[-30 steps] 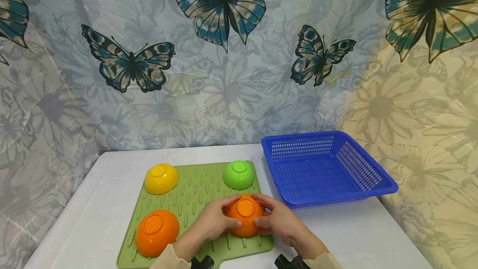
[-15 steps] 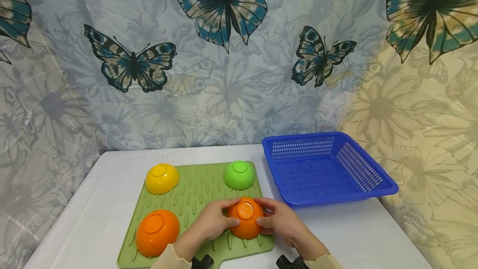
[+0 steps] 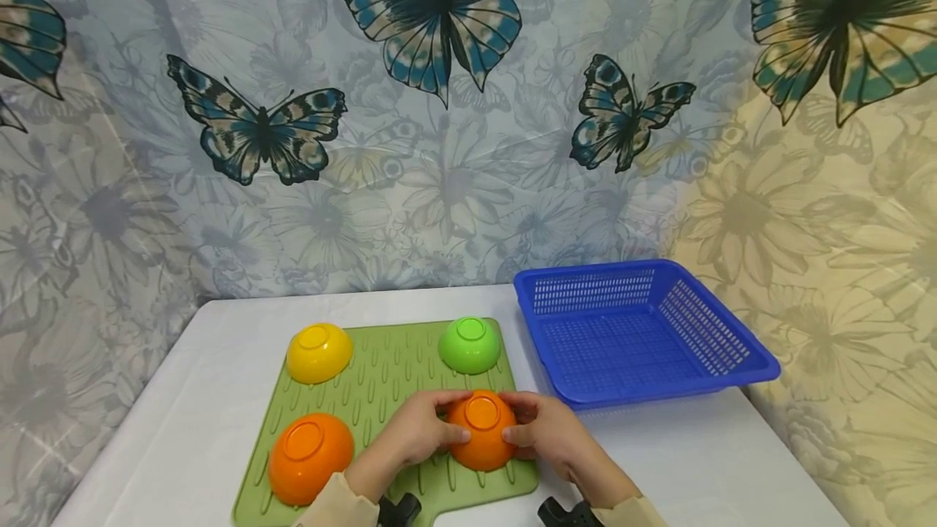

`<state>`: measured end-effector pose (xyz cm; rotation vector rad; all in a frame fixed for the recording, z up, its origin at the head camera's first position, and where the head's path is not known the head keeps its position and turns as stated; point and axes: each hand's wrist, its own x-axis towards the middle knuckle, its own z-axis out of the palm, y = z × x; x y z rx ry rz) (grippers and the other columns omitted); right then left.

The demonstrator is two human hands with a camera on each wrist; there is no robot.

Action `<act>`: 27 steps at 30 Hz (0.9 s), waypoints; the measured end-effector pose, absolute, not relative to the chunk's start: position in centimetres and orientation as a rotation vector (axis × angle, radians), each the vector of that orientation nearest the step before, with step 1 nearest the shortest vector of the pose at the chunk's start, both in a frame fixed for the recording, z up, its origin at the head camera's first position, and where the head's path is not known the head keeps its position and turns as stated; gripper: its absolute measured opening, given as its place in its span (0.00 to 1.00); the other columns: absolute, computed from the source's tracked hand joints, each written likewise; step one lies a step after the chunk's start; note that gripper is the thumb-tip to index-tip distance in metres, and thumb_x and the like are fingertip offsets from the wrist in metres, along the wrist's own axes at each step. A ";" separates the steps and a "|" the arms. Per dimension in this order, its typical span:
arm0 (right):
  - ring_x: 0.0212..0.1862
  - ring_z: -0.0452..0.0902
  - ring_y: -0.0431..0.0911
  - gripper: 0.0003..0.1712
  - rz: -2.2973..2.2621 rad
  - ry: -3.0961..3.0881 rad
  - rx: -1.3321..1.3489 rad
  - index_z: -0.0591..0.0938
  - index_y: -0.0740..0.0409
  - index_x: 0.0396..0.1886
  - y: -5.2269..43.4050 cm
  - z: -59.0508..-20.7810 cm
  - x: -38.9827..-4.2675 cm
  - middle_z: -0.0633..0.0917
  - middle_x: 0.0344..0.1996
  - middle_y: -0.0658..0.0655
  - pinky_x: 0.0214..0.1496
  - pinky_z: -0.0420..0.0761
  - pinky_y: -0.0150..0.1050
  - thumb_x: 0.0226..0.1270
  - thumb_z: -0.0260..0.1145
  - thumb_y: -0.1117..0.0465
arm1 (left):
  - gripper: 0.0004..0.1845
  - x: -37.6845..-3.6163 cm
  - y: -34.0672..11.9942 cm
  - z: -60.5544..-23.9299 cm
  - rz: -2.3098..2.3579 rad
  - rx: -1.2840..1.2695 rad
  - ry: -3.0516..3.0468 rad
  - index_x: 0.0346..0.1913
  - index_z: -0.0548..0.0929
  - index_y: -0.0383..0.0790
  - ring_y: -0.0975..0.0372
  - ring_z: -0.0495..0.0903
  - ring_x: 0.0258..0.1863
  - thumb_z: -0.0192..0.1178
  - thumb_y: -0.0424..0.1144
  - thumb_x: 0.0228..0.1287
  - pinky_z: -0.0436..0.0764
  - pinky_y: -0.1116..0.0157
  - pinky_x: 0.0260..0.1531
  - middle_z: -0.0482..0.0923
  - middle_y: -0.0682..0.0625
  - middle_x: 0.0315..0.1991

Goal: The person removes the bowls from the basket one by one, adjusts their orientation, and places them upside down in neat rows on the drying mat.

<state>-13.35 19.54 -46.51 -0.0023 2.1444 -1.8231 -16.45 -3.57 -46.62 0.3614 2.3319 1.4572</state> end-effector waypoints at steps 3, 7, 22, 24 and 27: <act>0.51 0.80 0.57 0.37 -1.832 2.131 0.003 0.72 0.71 0.67 19.6 -46.6 -13.5 0.78 0.58 0.72 0.42 0.84 0.52 0.57 0.72 0.75 | 0.29 -16.7 -3.6 -46.8 1.452 0.364 2.342 0.60 0.84 0.50 0.53 0.76 0.50 0.76 0.34 0.52 0.77 0.49 0.49 0.80 0.46 0.53; 0.50 0.80 0.57 0.36 -1.826 2.139 0.013 0.73 0.71 0.67 19.6 -46.6 -13.7 0.79 0.57 0.72 0.42 0.85 0.52 0.56 0.72 0.75 | 0.29 -16.8 -3.6 -46.8 1.444 0.388 2.365 0.60 0.84 0.49 0.52 0.77 0.52 0.76 0.34 0.52 0.75 0.46 0.52 0.81 0.47 0.52; 0.54 0.78 0.58 0.36 -1.828 2.129 0.000 0.72 0.71 0.67 19.4 -46.8 -13.6 0.76 0.60 0.73 0.43 0.84 0.51 0.57 0.72 0.74 | 0.30 -16.5 -3.6 -46.7 1.407 0.394 2.417 0.61 0.83 0.49 0.48 0.76 0.56 0.75 0.34 0.53 0.71 0.42 0.57 0.81 0.46 0.54; 0.53 0.79 0.58 0.36 -1.834 2.123 -0.009 0.72 0.70 0.67 19.4 -46.9 -13.6 0.76 0.60 0.73 0.44 0.84 0.50 0.57 0.72 0.74 | 0.29 -16.3 -3.6 -46.7 1.395 0.396 2.426 0.62 0.82 0.49 0.48 0.75 0.57 0.74 0.35 0.54 0.70 0.42 0.57 0.80 0.46 0.56; 0.54 0.78 0.59 0.35 -1.830 2.135 -0.032 0.72 0.70 0.67 19.3 -46.8 -13.5 0.74 0.62 0.74 0.44 0.84 0.50 0.59 0.71 0.74 | 0.29 -15.9 -3.4 -46.6 1.364 0.418 2.449 0.64 0.80 0.48 0.46 0.74 0.59 0.72 0.35 0.58 0.70 0.41 0.58 0.79 0.44 0.57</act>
